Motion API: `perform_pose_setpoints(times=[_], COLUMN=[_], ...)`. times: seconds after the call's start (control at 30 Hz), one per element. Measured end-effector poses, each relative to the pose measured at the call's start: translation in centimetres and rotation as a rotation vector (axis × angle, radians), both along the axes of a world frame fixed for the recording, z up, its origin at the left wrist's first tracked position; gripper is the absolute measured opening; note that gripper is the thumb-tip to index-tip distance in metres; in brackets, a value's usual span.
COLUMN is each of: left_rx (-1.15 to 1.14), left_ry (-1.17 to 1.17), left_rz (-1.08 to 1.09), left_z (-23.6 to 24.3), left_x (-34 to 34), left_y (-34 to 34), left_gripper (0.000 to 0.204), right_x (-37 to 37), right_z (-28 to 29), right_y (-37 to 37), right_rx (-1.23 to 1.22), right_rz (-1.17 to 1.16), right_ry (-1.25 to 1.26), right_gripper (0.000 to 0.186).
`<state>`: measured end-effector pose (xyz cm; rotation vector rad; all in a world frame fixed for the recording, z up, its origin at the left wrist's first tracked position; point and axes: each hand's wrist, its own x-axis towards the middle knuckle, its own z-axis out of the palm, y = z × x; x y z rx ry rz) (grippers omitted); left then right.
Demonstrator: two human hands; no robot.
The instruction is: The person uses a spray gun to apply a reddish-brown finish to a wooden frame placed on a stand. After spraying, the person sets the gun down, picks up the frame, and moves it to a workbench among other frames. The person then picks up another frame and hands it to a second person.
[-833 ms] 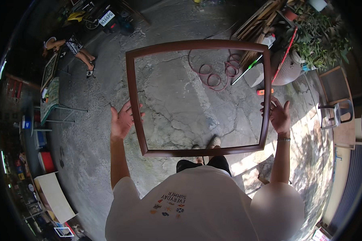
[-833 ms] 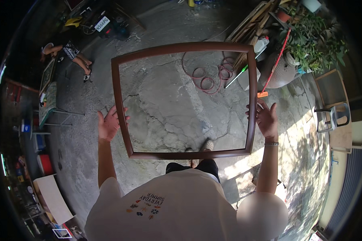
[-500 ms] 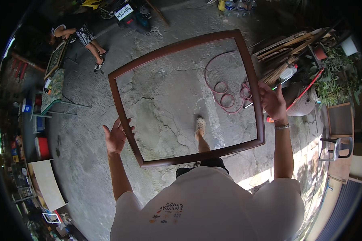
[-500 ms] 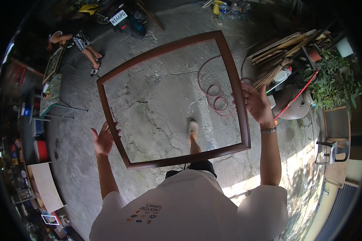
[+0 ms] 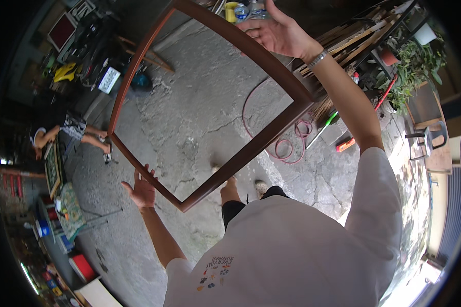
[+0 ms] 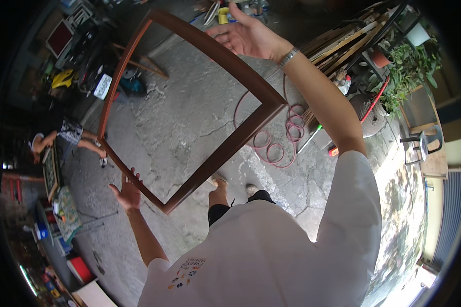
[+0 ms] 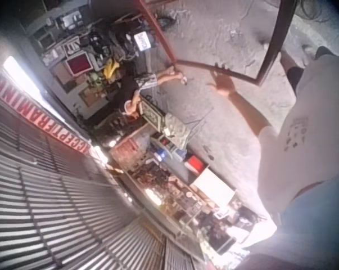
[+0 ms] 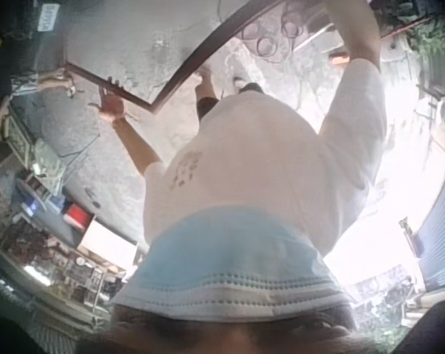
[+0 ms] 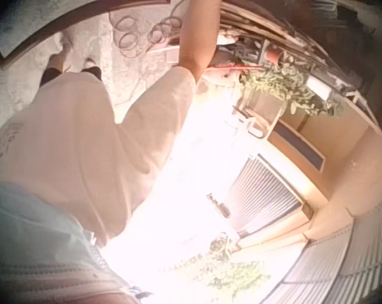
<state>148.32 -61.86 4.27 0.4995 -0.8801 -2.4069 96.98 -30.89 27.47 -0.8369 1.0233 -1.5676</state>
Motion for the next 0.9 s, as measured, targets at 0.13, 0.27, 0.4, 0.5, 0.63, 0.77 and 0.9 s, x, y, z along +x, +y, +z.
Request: perform_pose_setpoints(times=[0.13,0.27,0.4,0.5,0.63,0.77,0.9], left_rx=[0.043,0.048,0.053,0.092,0.053,-0.041,-0.128], left_ry=[0.087,0.139,0.198,0.207,0.214,0.190,0.107], left_rz=[-0.116,-0.233,-0.386,-0.449,-0.561,-0.596,-0.545], left_z=[-0.9,-0.2,1.6,2.4,2.7,3.9,7.3], left_x=[-10.9,-20.0,-31.3,-39.4,-48.5,-56.9,-65.0], left_y=[-8.4,-18.5,-26.1,-30.0,-35.5,-40.3,-44.3], left_gripper=[0.098,0.099,0.100,0.100,0.100,0.102,0.101], right_x=[-8.8,-11.2,-16.7,-21.7,-26.8,-34.1,-44.2], right_z=[1.6,5.7,7.9,8.3,7.5,5.6,0.4], right_y=[-4.3,-9.6,-11.8,-12.7,-14.4,-16.6,-17.8], right_rx=[0.015,-0.030,-0.064,-0.057,-0.045,0.010,0.079], right_rz=[0.011,-0.137,-0.212,-0.280,-0.406,-0.425,-0.463], right_ry=[-0.014,0.094,0.162,0.180,0.248,0.297,0.267], right_gripper=[0.090,0.095,0.102,0.106,0.108,0.107,0.103])
